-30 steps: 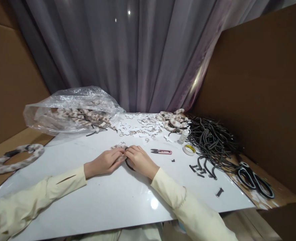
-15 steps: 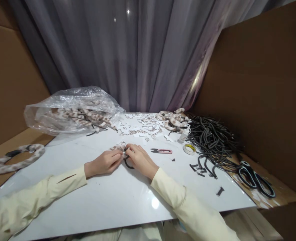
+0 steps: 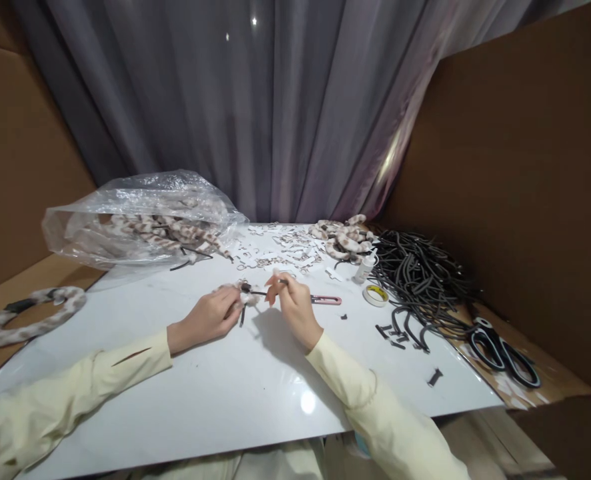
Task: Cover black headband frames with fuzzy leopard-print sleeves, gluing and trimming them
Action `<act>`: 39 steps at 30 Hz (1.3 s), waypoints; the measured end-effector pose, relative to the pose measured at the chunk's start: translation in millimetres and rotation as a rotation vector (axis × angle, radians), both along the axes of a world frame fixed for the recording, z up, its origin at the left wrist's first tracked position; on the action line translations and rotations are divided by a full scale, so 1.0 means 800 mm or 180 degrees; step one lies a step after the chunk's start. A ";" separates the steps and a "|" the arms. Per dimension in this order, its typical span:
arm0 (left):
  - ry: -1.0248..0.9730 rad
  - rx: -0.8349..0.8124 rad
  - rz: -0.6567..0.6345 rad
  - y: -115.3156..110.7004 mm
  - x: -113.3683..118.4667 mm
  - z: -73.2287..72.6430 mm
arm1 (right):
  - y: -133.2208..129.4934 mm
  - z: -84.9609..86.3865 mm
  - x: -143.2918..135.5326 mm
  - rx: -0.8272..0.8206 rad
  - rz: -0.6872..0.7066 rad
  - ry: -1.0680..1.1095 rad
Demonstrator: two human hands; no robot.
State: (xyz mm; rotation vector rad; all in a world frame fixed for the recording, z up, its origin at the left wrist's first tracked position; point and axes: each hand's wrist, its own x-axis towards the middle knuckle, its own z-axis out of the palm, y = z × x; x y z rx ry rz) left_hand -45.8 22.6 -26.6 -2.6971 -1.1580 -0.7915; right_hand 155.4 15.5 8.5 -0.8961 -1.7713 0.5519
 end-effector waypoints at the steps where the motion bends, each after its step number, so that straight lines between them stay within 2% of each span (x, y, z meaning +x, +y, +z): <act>1: -0.0052 -0.0006 0.0041 0.000 0.000 0.001 | 0.002 0.003 0.001 -0.0089 -0.0032 0.0180; 5: -0.0141 -0.0121 -0.0171 -0.001 -0.001 0.001 | 0.008 0.026 0.012 -0.0448 -0.0017 0.1412; 7: -0.0085 -0.0289 -0.0359 -0.002 0.000 0.000 | 0.007 0.044 0.021 -0.0417 -0.0025 0.1991; 9: -0.0111 -0.0510 -0.0413 -0.003 0.001 0.002 | 0.004 0.063 0.030 -0.0239 -0.0111 0.2013; 11: -0.0298 -0.0785 -0.0321 -0.004 0.002 0.007 | 0.002 0.077 0.037 -0.0136 -0.0172 0.1413; 13: -0.0597 -0.1141 -0.0146 -0.002 0.004 0.018 | 0.004 0.080 0.037 0.0087 -0.0124 0.0325; 15: -0.0978 -0.1557 0.0089 -0.001 0.006 0.036 | 0.009 0.072 0.032 0.0448 0.0100 -0.0822; 17: -0.1406 -0.1920 0.0261 0.000 0.007 0.058 | 0.017 0.058 0.021 0.0723 0.0427 -0.1622; 19: -0.1750 -0.2088 0.0297 -0.003 0.007 0.082 | 0.026 0.047 0.008 0.0779 0.0667 -0.1922; 21: -0.1832 -0.2040 0.0292 -0.010 0.006 0.105 | 0.032 0.044 -0.004 0.0833 0.0790 -0.1893; 23: -0.1646 -0.1771 0.0282 -0.021 0.002 0.123 | 0.035 0.050 -0.013 0.0974 0.0869 -0.1778; 25: -0.1250 -0.1240 0.0099 -0.032 -0.005 0.134 | 0.034 0.062 -0.017 0.1172 0.0955 -0.1754; 29: -0.0254 -0.0005 -0.0405 -0.049 -0.020 0.145 | 0.016 0.091 -0.017 0.1525 0.1059 -0.2179; 31: 0.0205 0.0775 -0.0651 -0.054 -0.025 0.149 | 0.002 0.103 -0.014 0.1590 0.1000 -0.2456; 33: 0.0656 0.1579 -0.0872 -0.059 -0.028 0.154 | -0.012 0.112 -0.012 0.1416 0.1048 -0.2510; 35: 0.1000 0.2129 -0.1004 -0.062 -0.028 0.157 | -0.022 0.119 -0.010 0.1067 0.1251 -0.2346; 37: 0.1175 0.2379 -0.1096 -0.062 -0.027 0.156 | -0.027 0.123 -0.009 0.0762 0.1454 -0.2107; 39: 0.1159 0.2345 -0.1157 -0.062 -0.027 0.153 | -0.029 0.125 -0.010 0.0605 0.1580 -0.1915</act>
